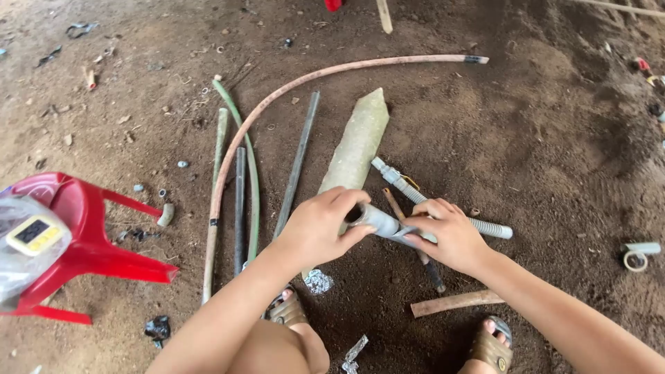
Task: The person wraps a metal pipe with white tape, then uses a hacksaw to cut a wooden stick placed on a flat stone. The person handles various pipes and tools on the ground.
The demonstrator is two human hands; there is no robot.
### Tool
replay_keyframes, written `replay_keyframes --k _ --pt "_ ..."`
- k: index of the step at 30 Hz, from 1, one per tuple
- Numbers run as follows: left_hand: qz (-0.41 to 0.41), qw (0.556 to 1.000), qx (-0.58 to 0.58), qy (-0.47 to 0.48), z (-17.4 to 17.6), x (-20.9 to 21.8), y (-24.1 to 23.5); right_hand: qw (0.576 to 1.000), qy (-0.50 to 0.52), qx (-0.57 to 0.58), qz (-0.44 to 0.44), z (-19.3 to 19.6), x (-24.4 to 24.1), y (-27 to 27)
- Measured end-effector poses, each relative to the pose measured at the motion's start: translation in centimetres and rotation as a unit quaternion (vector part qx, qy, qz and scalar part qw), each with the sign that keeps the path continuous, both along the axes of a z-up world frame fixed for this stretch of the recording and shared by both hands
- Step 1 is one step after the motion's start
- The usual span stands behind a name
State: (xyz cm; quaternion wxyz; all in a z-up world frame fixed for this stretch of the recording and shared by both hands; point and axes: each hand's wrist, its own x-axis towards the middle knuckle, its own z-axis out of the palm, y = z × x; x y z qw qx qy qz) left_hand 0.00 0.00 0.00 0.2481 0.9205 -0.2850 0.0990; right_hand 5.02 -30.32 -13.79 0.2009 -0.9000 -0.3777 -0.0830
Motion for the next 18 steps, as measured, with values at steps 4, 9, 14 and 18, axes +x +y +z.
replay_keyframes --k 4,9,14,18 --pt "0.016 0.998 -0.042 -0.045 0.2 0.1 -0.2 0.993 0.009 0.105 0.043 1.4 0.7 1.2" --pt "0.029 0.989 -0.079 -0.125 0.9 0.3 -0.6 0.992 -0.082 0.093 0.018 2.3 1.0 2.8" --pt "0.076 0.980 -0.013 -0.184 -0.1 0.6 -1.4 0.983 -0.021 0.184 0.003 0.0 1.7 3.7" --pt "0.074 0.986 0.025 -0.147 1.7 -0.5 -2.3 0.963 0.189 0.147 -0.125 -0.8 2.0 3.9"
